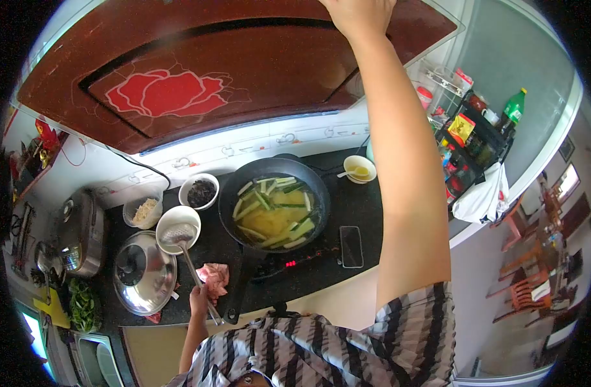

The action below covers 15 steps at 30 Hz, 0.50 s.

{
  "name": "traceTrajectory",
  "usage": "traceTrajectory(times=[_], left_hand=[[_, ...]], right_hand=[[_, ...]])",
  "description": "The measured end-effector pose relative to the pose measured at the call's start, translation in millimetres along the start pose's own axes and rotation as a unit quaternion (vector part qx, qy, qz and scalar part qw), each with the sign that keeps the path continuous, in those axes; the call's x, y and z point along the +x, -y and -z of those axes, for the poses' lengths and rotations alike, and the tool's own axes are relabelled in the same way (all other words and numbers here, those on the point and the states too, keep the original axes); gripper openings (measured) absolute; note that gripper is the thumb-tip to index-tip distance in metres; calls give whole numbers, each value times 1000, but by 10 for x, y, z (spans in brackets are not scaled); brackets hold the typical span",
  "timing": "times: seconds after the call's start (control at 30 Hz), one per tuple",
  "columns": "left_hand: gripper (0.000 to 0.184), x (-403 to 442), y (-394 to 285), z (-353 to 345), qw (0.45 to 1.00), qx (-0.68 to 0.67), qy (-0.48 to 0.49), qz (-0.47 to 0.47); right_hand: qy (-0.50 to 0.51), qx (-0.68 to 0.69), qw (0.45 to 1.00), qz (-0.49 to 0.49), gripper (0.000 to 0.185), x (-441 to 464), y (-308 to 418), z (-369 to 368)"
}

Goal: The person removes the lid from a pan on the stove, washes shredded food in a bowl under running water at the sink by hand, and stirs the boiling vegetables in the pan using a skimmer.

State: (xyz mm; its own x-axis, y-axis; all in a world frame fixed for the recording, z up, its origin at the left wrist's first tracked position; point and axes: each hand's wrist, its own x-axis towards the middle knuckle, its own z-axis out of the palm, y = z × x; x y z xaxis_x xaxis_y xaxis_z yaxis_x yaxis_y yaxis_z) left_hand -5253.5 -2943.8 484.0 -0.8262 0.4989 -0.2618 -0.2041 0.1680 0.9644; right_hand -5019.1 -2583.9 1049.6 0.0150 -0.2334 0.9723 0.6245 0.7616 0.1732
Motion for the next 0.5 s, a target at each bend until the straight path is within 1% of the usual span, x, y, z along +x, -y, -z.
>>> traceTrajectory(times=[0.07,0.13,0.23,0.33,0.43,0.5], left_hand=[[23,31,30,-5,993,102,-42,-43],[27,25,119,-10,972,203,-81,-81],[29,15,251,-15,899,361,-136,-207],[33,17,263,29,899,364,-123,-212],[34,62,297,60,894,352,-112,-254],[32,76,333,50,899,347,-119,-241]], right_hand=[[-9,-5,1000,-9,70,3,16,-45],[-18,-1,1000,-10,71,-26,16,-57],[-20,29,999,-13,73,-25,60,-23],[-21,15,998,-52,74,-2,167,-47],[-26,-9,997,-76,73,4,211,-86],[-36,7,997,-63,73,-3,166,-89]])
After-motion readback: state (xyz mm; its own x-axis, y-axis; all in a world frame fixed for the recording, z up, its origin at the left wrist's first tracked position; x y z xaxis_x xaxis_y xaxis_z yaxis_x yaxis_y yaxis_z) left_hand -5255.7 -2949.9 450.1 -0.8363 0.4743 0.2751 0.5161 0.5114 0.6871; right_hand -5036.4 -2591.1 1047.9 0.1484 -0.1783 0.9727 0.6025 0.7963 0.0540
